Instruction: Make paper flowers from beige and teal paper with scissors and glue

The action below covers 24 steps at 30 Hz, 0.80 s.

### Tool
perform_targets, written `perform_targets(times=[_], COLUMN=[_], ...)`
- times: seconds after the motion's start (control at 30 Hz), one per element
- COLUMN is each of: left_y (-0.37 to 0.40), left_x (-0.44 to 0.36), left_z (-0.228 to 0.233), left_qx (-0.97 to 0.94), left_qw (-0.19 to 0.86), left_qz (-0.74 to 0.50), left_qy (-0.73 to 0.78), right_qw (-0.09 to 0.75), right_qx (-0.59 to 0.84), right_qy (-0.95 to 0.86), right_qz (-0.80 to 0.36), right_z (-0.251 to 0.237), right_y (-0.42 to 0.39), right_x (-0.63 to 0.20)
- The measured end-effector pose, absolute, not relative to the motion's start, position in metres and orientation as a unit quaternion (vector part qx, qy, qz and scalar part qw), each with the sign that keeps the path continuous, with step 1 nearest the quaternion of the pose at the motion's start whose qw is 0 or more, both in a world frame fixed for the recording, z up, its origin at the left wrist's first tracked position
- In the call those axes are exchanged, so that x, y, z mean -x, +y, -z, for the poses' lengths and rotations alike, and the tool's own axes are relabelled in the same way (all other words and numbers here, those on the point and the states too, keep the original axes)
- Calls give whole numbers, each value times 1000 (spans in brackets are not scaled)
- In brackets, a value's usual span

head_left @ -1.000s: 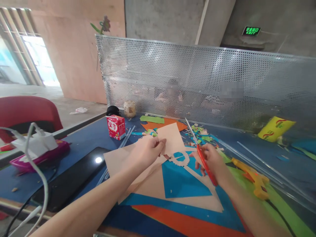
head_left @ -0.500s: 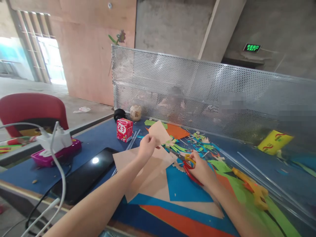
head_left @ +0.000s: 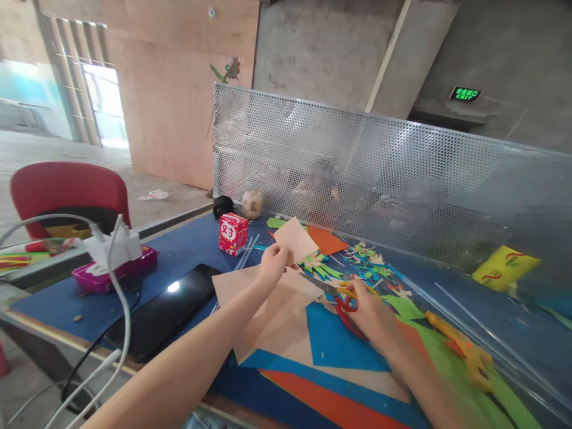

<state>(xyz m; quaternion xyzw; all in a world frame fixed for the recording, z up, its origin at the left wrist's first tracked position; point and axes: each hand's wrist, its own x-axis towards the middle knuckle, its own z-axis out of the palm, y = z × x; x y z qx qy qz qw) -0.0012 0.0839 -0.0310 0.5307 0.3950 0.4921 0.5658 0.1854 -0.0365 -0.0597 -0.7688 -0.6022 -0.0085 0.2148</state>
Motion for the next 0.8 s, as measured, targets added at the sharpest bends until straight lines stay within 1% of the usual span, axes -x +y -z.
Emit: perform_targets(times=[0.13, 0.23, 0.33, 0.4, 0.53, 0.8], left_y=[84, 86, 87, 88, 89, 88], left_x=[1, 1, 1, 2, 2, 2], left_z=[31, 32, 33, 33, 33, 34], left_qx=[-519, -510, -504, -500, -499, -508], left_qw=[579, 583, 585, 587, 588, 586], left_qz=[-497, -502, -505, -504, -500, -493], left_qy=[385, 384, 386, 389, 394, 394], right_qw=[296, 305, 293, 268, 210, 179], right_qx=[769, 760, 733, 722, 735, 743], right_qy=[-566, -574, -611, -633, -643, -645], right_qz=[6, -15, -59, -76, -38, -12], right_z=[63, 66, 66, 64, 58, 59], right_y=[-35, -36, -38, -39, -38, -39], right_x=[-202, -209, -203, -195, -180, -174])
